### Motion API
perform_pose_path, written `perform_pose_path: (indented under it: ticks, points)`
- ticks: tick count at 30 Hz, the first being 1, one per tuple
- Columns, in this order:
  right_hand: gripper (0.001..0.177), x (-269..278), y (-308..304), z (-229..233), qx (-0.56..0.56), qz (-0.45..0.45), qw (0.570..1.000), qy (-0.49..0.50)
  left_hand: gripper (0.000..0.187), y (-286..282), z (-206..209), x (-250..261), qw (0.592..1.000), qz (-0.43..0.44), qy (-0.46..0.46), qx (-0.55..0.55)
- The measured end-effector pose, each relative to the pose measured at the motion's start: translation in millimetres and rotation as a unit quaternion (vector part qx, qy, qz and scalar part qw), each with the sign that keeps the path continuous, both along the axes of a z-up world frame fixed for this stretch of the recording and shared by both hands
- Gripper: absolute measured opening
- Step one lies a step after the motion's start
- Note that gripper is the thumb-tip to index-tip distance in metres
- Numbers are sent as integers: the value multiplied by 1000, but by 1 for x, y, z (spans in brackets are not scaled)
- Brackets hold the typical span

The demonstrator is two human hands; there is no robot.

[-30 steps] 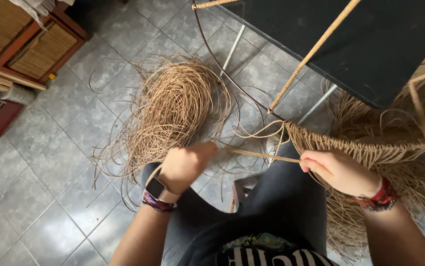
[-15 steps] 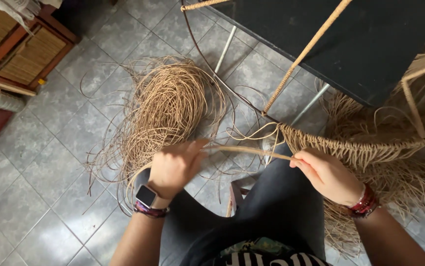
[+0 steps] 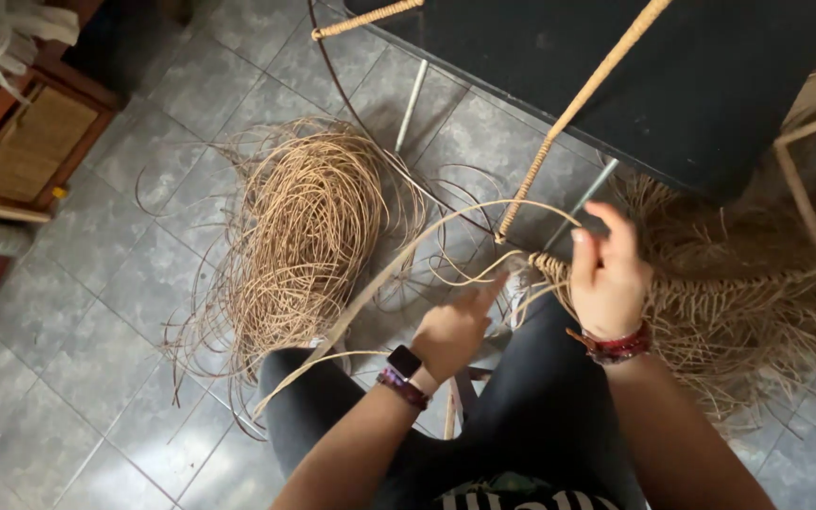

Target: Weaving natural fibers around a frame to create a decorative object

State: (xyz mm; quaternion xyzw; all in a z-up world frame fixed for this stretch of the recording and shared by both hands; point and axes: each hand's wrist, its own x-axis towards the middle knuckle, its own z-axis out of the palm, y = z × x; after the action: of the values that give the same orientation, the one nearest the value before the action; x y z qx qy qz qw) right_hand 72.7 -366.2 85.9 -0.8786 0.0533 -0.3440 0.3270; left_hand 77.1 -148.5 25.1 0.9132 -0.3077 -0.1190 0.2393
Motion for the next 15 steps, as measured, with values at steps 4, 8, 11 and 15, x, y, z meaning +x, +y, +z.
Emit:
perform_pose_path:
  ticks: [4,8,11,15]
  points:
    - [2,8,8,-19,-237,-84,961,118,73,-4,-22,41,980,-34,-192,-30]
    - [4,10,19,-25,-282,-105,912,277,40,-2,-37,53,946,-67,-275,-158]
    - [4,22,16,-18,-279,-92,893,340,33,-16,-53,68,947,-67,-283,-138]
    - [18,33,16,-26,-297,-58,876,376,22,-38,-76,81,945,-56,-302,-112]
